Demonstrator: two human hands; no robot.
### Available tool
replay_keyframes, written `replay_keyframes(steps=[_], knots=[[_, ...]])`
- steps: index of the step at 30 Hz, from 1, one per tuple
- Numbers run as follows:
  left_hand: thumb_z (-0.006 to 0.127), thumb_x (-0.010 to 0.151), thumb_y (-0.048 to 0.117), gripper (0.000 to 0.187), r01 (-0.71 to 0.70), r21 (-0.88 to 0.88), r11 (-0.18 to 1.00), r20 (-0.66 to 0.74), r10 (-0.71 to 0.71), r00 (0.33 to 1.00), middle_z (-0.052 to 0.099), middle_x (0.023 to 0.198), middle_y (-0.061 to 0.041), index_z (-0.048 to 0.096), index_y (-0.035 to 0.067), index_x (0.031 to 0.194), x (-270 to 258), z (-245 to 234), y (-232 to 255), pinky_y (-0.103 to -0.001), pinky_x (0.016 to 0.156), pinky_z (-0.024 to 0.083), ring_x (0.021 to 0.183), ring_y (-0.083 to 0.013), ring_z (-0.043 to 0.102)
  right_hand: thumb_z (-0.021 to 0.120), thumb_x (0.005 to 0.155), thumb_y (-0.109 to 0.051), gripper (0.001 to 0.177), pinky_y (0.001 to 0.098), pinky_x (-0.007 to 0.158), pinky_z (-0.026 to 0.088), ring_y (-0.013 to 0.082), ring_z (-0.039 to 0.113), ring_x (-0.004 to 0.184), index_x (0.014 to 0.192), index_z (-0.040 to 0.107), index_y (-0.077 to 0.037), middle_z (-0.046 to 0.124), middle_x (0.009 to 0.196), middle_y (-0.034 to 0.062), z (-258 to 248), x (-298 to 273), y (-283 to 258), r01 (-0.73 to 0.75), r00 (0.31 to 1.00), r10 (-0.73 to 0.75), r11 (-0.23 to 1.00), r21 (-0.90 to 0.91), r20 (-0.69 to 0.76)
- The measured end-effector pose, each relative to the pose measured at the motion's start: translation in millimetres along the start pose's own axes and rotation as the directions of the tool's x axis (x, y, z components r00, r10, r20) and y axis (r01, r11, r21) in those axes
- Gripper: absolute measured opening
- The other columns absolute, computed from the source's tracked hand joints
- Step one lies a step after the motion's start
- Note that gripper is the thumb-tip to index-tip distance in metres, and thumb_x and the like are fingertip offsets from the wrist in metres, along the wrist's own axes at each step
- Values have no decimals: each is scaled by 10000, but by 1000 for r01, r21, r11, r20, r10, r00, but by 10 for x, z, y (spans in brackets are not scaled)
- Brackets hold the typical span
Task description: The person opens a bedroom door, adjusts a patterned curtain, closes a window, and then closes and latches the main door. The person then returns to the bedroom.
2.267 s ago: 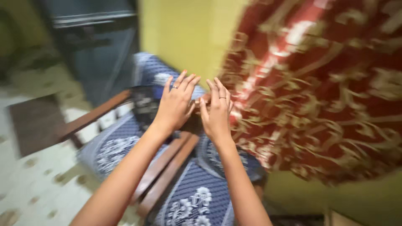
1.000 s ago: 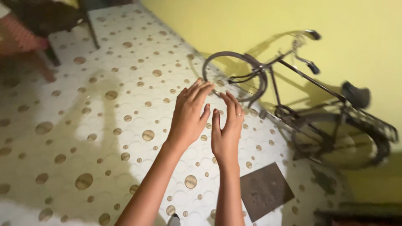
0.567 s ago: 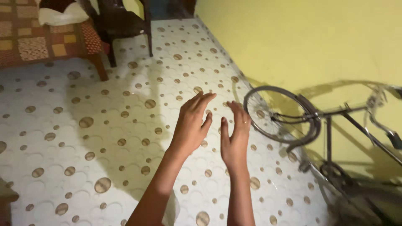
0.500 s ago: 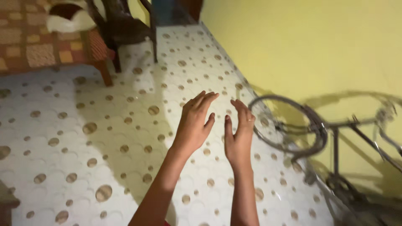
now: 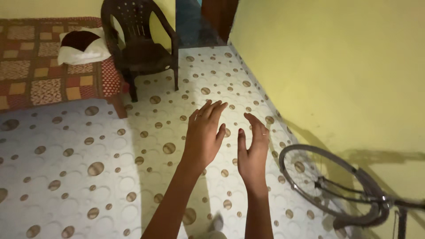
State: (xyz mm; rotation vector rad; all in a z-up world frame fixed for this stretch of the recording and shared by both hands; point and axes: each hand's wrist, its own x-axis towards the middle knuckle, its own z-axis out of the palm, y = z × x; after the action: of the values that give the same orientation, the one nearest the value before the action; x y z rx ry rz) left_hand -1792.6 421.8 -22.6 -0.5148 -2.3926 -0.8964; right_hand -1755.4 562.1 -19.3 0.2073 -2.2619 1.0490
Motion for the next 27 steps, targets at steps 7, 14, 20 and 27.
replay_keyframes(steps=[7,14,20,27], knots=[[703,883,116,617,13,-187,982,-97,-32,995,569,1443,-181,495,59,1460,1241,1079,-389,-504,1123,390,1368,-396,499,548,1022,-94,315,431,1053,498,358,597,1270,1325,616,-46,636,1359,172,283,1372,1103,0,999,-5,990,140,34],[660,921,93,605,122,-404,907,-80,-168,983,494,1533,-154,463,101,1493,2591,1883,-659,-469,1169,356,1442,-350,437,568,1017,-80,299,442,1102,457,365,567,1340,1305,644,-50,654,1350,161,722,2770,2036,90,996,-91,994,55,0],[561,974,51,574,140,-121,983,-88,-151,985,375,1647,-138,432,107,1530,3482,2571,-1287,-551,1254,162,1574,-334,257,560,1052,-109,474,514,1194,305,352,456,1446,1513,469,-46,531,1532,150,1262,3596,2874,215,973,-212,976,-31,90],[517,1009,51,628,63,-7,998,-166,-63,984,270,1702,-135,328,76,1607,4978,3201,-2380,-609,1266,101,1606,-344,173,536,1056,-201,521,517,1245,229,286,391,1514,1547,421,-71,443,1612,133,2168,4976,3620,207,975,-197,973,-99,99]])
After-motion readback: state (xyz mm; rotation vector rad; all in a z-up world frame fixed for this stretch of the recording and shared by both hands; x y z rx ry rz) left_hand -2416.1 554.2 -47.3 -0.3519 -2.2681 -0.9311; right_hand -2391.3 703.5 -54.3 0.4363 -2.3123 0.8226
